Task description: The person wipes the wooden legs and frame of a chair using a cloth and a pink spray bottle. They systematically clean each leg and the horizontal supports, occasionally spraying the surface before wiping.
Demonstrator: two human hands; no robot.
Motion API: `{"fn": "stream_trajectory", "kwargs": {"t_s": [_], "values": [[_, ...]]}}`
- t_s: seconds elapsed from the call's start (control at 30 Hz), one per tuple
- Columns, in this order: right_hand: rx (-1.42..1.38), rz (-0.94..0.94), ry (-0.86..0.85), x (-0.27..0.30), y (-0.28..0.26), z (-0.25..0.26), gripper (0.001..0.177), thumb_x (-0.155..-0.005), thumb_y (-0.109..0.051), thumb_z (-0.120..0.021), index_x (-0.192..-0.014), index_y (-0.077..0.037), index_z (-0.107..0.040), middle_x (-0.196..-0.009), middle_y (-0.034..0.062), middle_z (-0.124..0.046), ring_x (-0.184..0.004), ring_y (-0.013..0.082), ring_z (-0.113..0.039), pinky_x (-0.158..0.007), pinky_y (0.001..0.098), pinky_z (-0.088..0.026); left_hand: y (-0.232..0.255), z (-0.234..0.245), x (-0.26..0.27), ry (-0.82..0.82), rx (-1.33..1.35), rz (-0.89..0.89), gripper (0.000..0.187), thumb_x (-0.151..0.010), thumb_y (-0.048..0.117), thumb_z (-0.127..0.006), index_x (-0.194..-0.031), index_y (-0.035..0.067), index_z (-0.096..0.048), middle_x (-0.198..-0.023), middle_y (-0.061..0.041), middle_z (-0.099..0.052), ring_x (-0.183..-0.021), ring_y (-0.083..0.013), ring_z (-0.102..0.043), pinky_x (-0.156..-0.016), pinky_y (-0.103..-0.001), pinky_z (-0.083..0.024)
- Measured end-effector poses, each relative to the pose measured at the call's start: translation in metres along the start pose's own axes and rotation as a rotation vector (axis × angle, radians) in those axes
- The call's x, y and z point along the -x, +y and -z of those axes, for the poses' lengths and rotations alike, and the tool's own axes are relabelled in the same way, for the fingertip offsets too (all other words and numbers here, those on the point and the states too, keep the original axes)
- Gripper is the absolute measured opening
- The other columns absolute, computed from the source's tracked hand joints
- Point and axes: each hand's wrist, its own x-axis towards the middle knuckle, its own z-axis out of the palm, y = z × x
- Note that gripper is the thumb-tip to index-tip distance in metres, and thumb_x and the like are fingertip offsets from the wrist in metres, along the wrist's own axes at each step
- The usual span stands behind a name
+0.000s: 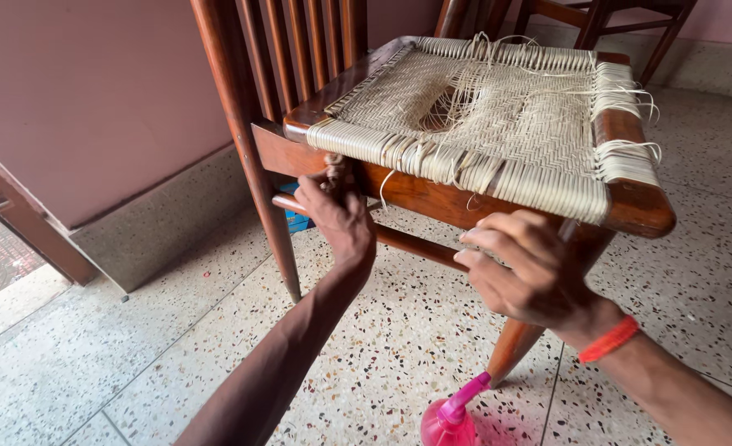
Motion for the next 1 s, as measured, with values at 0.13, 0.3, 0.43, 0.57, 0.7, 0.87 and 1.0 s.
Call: {"fn": "stream_trajectory", "kwargs": {"t_s": [0.13, 0.3, 0.43, 0.57, 0.7, 0.87, 1.0], "values": [[0.137, -0.039, 0.062, -0.024, 0.017, 0.029, 0.005, -0.093, -0.012, -0.073, -0.089, -0.012, -0.074, -0.105, 0.0086, -0.070, -0.107, 0.0255, -0.059, -0.097, 0.0402, -0.042, -0.015, -0.001, -0.028, 0.053, 0.436, 0.350, 0.027, -0.093, 0.000, -0.048, -0.120, 0.004, -0.046, -0.111, -0.012, -0.048, -0.083, -0.0220, -0.048, -0.059, -0.031, -0.047], [0.415, -0.253, -0.049, -0.044, 0.033, 0.050, 0.015, -0.089, -0.017, -0.072, -0.100, -0.009, -0.079, -0.108, 0.0100, -0.072, -0.096, 0.0230, -0.061, -0.082, 0.0361, -0.048, -0.039, 0.010, -0.062, 0.069, 0.070, 0.234, 0.032, -0.095, 0.017, -0.070, -0.108, 0.000, -0.046, -0.113, -0.011, -0.045, -0.093, -0.0183, -0.056, -0.068, -0.028, -0.059], [0.297, -0.381, -0.172, -0.040, 0.028, 0.044, 0.016, -0.106, -0.021, -0.067, -0.112, -0.011, -0.078, -0.105, 0.0044, -0.073, -0.084, 0.0154, -0.062, -0.069, 0.0303, -0.049, -0.055, 0.019, -0.084, 0.188, -0.104, -0.037, 0.030, -0.087, 0.011, -0.067, -0.111, 0.004, -0.050, -0.116, -0.011, -0.046, -0.095, -0.0186, -0.058, -0.077, -0.033, -0.058], [0.322, -0.407, -0.196, -0.035, 0.022, 0.040, 0.024, -0.110, -0.028, -0.063, -0.122, -0.014, -0.078, -0.103, -0.0012, -0.074, -0.084, 0.0110, -0.062, -0.072, 0.0282, -0.048, -0.059, 0.025, -0.108, 0.231, -0.046, 0.010, 0.026, -0.088, 0.013, -0.074, -0.102, 0.005, -0.054, -0.113, -0.011, -0.046, -0.096, -0.0192, -0.057, -0.076, -0.033, -0.062], [0.460, -0.339, -0.196, -0.037, 0.014, 0.042, 0.029, -0.096, -0.031, -0.071, -0.113, -0.009, -0.079, -0.098, 0.0019, -0.076, -0.080, 0.0150, -0.063, -0.071, 0.0313, -0.047, -0.063, 0.036, -0.128, 0.194, 0.076, -0.054, 0.011, -0.094, 0.008, -0.065, -0.102, 0.009, -0.056, -0.108, -0.007, -0.062, -0.092, -0.0147, -0.068, -0.084, -0.032, -0.061], [0.530, -0.344, -0.193, -0.036, 0.004, 0.037, 0.039, -0.095, -0.034, -0.072, -0.125, -0.009, -0.074, -0.111, 0.0052, -0.076, -0.098, 0.0180, -0.066, -0.089, 0.0352, -0.044, -0.068, 0.031, -0.127, 0.202, 0.195, -0.002, 0.009, -0.095, 0.012, -0.060, -0.102, 0.011, -0.056, -0.103, -0.008, -0.067, -0.082, -0.0166, -0.069, -0.073, -0.034, -0.064], [0.478, -0.403, -0.206, -0.029, 0.000, 0.033, 0.046, -0.094, -0.034, -0.071, -0.134, -0.009, -0.069, -0.125, 0.0078, -0.071, -0.110, 0.0211, -0.063, -0.101, 0.0415, -0.038, -0.059, 0.026, -0.119, 0.228, 0.118, -0.045, 0.021, -0.098, 0.011, -0.064, -0.117, 0.008, -0.056, -0.114, -0.010, -0.064, -0.097, -0.0166, -0.067, -0.085, -0.034, -0.062]]}}
